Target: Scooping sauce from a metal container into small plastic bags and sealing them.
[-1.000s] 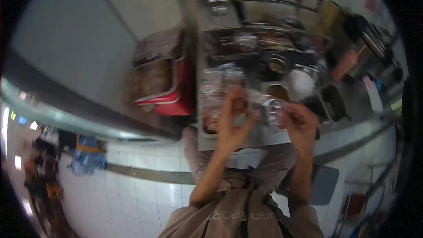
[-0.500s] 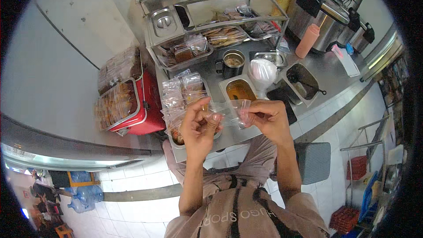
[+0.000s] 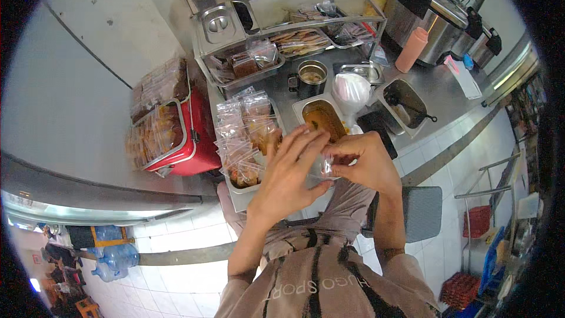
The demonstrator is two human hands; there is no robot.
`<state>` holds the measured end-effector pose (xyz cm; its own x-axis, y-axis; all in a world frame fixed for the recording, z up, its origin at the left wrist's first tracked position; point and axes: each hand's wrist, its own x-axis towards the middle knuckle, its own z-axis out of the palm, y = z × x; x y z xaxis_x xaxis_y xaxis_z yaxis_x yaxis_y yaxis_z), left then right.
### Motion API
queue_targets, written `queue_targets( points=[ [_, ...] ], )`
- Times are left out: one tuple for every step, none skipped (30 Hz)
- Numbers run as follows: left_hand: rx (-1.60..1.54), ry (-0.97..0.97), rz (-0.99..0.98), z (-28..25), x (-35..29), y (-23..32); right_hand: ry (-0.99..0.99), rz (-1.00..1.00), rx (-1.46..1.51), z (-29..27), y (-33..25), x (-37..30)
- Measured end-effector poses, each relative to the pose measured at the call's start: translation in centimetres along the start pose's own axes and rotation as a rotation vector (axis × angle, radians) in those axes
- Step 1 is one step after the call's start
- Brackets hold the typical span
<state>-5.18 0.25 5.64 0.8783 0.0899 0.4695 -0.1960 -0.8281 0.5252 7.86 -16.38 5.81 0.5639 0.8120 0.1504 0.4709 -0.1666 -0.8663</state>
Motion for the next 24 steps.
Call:
queue_targets(
  points=[
    [0.005, -0.059, 0.010, 0.4, -0.1, -0.3, -0.020, -0.031, -0.044, 0.0, -0.2, 0.0],
    [0.007, -0.060, 0.013, 0.4, -0.3, -0.5, -0.040, -0.061, -0.087, 0.0, -0.4, 0.0],
    [0.000, -0.071, 0.005, 0.5, -0.5, -0.5, -0.035, -0.057, -0.087, -0.1, -0.6, -0.1],
    [-0.008, -0.083, -0.002, 0.6, -0.6, -0.5, -0.059, -0.068, -0.131, -0.1, -0.9, -0.1],
    [-0.012, -0.089, 0.001, 0.8, -0.6, -0.5, -0.084, -0.079, -0.176, -0.2, -1.2, -0.1],
    [-0.014, -0.081, -0.011, 0.9, -0.7, -0.5, -0.083, -0.076, -0.174, -0.2, -1.3, -0.1],
    [-0.016, -0.073, -0.023, 1.1, -0.8, -0.5, -0.097, -0.076, -0.196, -0.2, -1.5, -0.1],
    [-0.017, -0.076, -0.023, 1.3, -0.9, -0.5, -0.111, -0.075, -0.218, -0.2, -1.5, -0.2],
    [-0.014, -0.064, -0.026, 1.4, -1.0, -0.5, -0.110, -0.074, -0.217, -0.2, -1.4, -0.2],
    [-0.011, -0.051, -0.028, 1.6, -1.0, -0.6, -0.115, -0.078, -0.256, -0.2, -1.3, -0.2],
    [-0.011, -0.053, -0.029, 1.7, -1.1, -0.8, -0.120, -0.082, -0.295, -0.1, -1.3, -0.2],
    [-0.037, -0.021, -0.027, 2.0, -1.2, -1.0, -0.120, -0.082, -0.295, -0.1, -1.2, -0.3],
    [-0.064, 0.012, -0.026, 2.1, -1.3, -1.2, -0.036, -0.067, -0.209, -0.2, -1.2, -0.5],
    [-0.063, 0.012, -0.027, 2.1, -1.5, -1.3, 0.048, -0.051, -0.123, -0.3, -1.1, -0.6],
    [-0.091, 0.064, -0.052, 2.0, -1.6, -1.5, 0.047, -0.050, -0.122, -0.4, -1.1, -0.7],
    [-0.118, 0.117, -0.078, 1.9, -1.8, -1.8, 0.199, -0.001, -0.205, -0.6, -1.0, -0.8],
    [-0.118, 0.117, -0.080, 1.8, -2.1, -2.0, 0.350, 0.048, -0.287, -0.7, -0.8, -1.0],
    [-0.114, 0.151, -0.132, 1.9, -2.5, -2.3, 0.348, 0.047, -0.285, -0.8, 0.0, -1.2],
    [-0.113, 0.186, -0.183, 2.0, -2.8, -2.5, 0.337, 0.063, -0.447, -0.7, 1.4, -1.7],
    [-0.113, 0.186, -0.183, 2.2, -3.0, -2.6, 0.325, 0.078, -0.608, -0.6, 2.5, -2.0],
    [-0.161, 0.217, -0.208, 2.4, -3.2, -2.8, 0.322, 0.077, -0.606, -0.3, 3.1, -2.4],
    [-0.209, 0.247, -0.231, 2.5, -3.4, -2.9, 0.260, 0.136, -0.642, 0.0, 3.5, -2.7],
    [-0.207, 0.247, -0.233, 2.6, -3.5, -3.0, 0.199, 0.195, -0.678, 0.2, 3.9, -2.9],
    [-0.200, 0.254, -0.235, 2.7, -3.5, -3.0, 0.197, 0.195, -0.676, 0.3, 4.1, -2.9]
  ],
)
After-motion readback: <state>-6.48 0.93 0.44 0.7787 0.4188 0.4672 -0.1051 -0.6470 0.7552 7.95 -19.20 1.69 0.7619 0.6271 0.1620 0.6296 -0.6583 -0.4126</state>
